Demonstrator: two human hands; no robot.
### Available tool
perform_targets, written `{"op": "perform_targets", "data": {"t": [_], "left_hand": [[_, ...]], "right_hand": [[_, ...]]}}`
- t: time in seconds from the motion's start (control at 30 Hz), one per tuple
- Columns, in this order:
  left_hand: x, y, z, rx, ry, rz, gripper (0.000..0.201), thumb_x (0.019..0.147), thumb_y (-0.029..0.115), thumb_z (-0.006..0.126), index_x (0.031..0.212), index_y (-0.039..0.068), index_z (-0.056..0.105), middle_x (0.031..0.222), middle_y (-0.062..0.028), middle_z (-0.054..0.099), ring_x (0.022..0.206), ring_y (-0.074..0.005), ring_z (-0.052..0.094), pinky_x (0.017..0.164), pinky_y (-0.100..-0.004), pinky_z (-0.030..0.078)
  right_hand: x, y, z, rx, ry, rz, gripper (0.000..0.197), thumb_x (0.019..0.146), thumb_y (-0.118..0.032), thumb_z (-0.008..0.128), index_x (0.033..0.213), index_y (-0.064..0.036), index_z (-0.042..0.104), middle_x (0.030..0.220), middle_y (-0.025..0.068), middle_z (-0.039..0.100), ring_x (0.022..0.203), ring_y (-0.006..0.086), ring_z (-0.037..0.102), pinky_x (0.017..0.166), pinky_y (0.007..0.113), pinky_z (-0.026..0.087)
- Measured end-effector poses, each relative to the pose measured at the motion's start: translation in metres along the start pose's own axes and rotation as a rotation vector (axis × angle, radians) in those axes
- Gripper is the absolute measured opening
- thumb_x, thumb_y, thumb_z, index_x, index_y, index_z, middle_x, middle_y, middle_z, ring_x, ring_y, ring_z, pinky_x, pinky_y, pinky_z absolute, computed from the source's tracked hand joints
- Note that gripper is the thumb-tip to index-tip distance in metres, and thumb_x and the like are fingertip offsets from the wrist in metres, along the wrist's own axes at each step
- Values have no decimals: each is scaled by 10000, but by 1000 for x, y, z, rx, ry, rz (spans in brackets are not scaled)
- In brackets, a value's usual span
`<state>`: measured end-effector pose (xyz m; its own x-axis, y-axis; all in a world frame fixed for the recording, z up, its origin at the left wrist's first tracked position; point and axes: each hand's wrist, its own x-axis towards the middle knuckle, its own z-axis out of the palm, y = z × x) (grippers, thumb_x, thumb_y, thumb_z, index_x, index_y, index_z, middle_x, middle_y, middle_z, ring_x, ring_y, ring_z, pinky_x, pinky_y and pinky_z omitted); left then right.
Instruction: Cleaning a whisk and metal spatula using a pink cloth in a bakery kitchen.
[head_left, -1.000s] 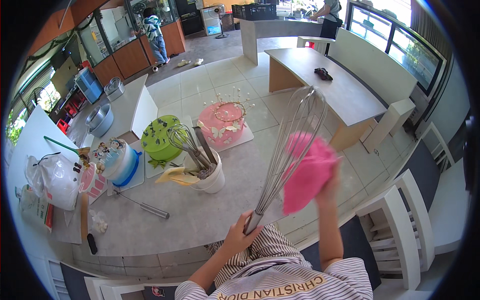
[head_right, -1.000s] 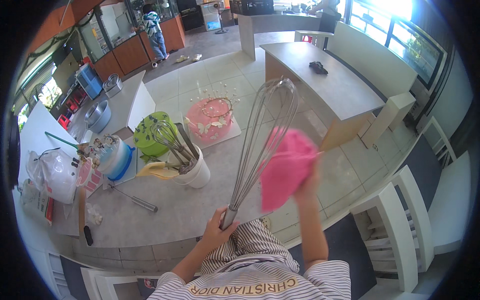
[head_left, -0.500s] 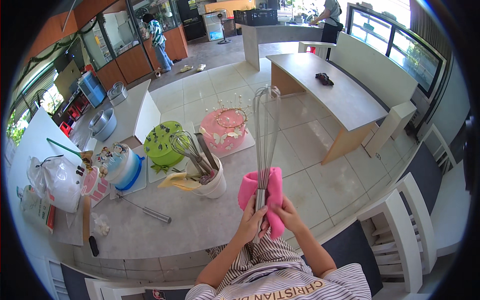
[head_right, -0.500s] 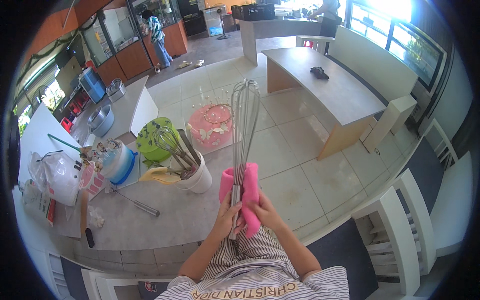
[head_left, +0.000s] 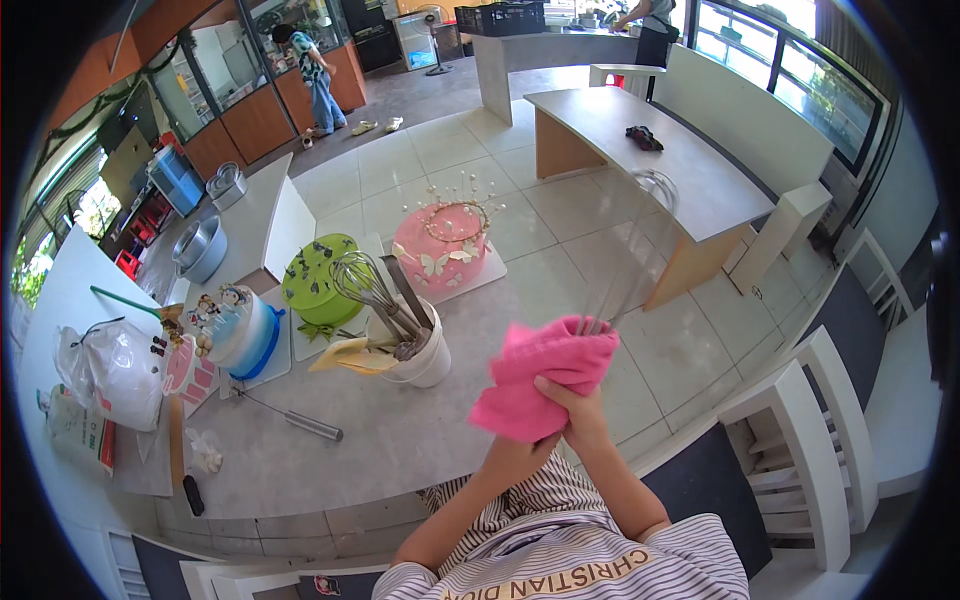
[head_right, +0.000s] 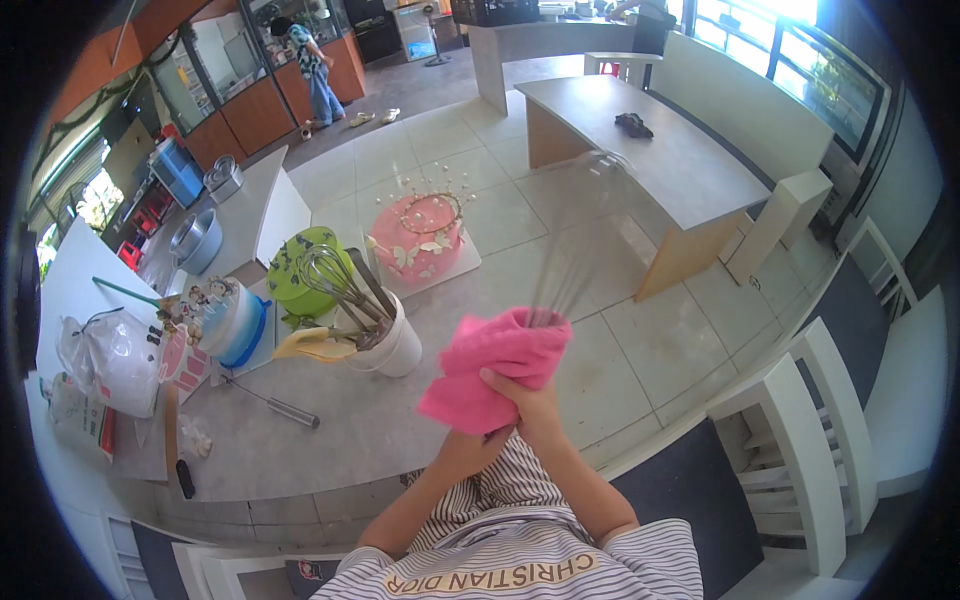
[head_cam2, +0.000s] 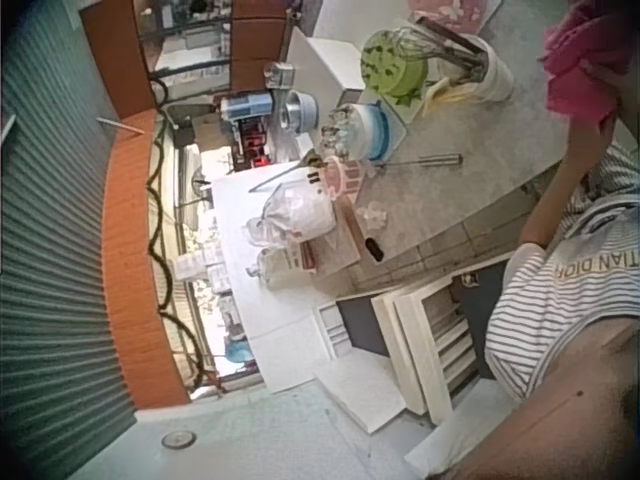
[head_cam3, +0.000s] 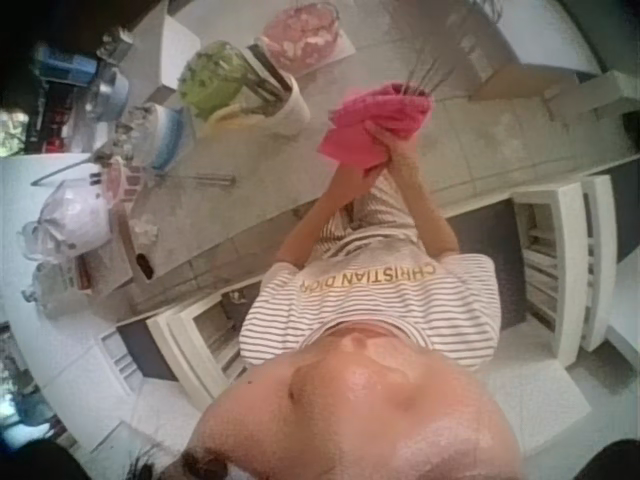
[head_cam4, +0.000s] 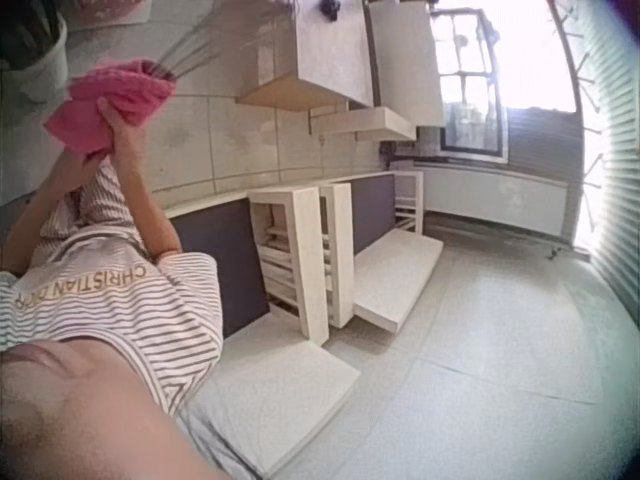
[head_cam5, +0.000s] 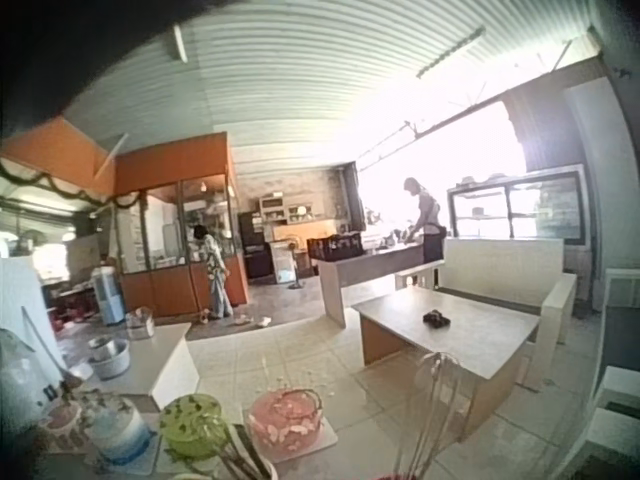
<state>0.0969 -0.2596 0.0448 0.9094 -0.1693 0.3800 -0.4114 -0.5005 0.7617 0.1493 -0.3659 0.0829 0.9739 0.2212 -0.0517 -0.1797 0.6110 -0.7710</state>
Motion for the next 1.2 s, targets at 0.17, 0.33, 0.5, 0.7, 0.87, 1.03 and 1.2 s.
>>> {"op": "perform_targets", "data": {"t": [0.17, 0.33, 0.5, 0.7, 0.87, 1.03, 1.2], "left_hand": [[-2, 19, 13, 12, -96, -167, 388, 781, 186, 563, 1106, 17, 435, 871, -225, 565, 834, -400, 548, 681, -407, 440], [-14, 25, 7, -27, -193, -285, 364, 807, 218, 540, 1088, 43, 387, 659, -245, 534, 638, -438, 535, 517, -450, 413], [-12, 33, -7, -86, -341, -356, 347, 803, 206, 547, 1072, 49, 393, 641, -228, 529, 625, -410, 540, 515, -411, 413], [-27, 25, -20, -113, -144, -299, 361, 785, 187, 582, 1072, 38, 421, 580, -136, 483, 479, -211, 459, 472, -307, 382], [-33, 17, -36, -22, -50, -375, 341, 783, 180, 588, 1055, 51, 429, 563, -120, 486, 459, -190, 458, 442, -292, 361], [-40, 7, -41, -53, -49, -447, 326, 782, 193, 596, 1037, 67, 436, 556, -112, 494, 420, -145, 446, 408, -279, 327], [-23, 4, -42, -716, -79, -560, 293, 842, 163, 513, 1071, 22, 398, 497, -38, 445, 366, -114, 407, 378, -253, 351]], "right_hand": [[23, -6, -33, 239, 163, -47, 358, 719, 22, 624, 1043, -43, 488, 982, 63, 553, 916, 174, 546, 783, 285, 468], [39, -34, -58, 298, 167, -124, 364, 716, 12, 620, 1049, -50, 488, 963, 66, 557, 898, 176, 557, 769, 296, 475], [55, -73, -72, 247, 207, -236, 372, 751, -93, 619, 1087, -33, 471, 991, 68, 555, 889, 173, 561, 757, 296, 476], [113, -109, -49, 110, 23, -504, 339, 808, -156, 576, 1098, -16, 471, 995, 73, 562, 885, 166, 563, 747, 273, 465], [161, -127, -42, -252, 175, -621, 268, 811, -171, 586, 1017, -7, 534, 941, 53, 589, 810, 155, 580, 686, 253, 454], [152, -165, -61, -240, 341, -770, 305, 844, -242, 549, 1053, -20, 537, 960, 40, 587, 826, 158, 572, 704, 277, 451], [64, -77, -37, 295, -187, -225, 556, 837, -434, 484, 1239, -75, 347, 1163, 83, 483, 1043, 207, 505, 871, 360, 438]]}}
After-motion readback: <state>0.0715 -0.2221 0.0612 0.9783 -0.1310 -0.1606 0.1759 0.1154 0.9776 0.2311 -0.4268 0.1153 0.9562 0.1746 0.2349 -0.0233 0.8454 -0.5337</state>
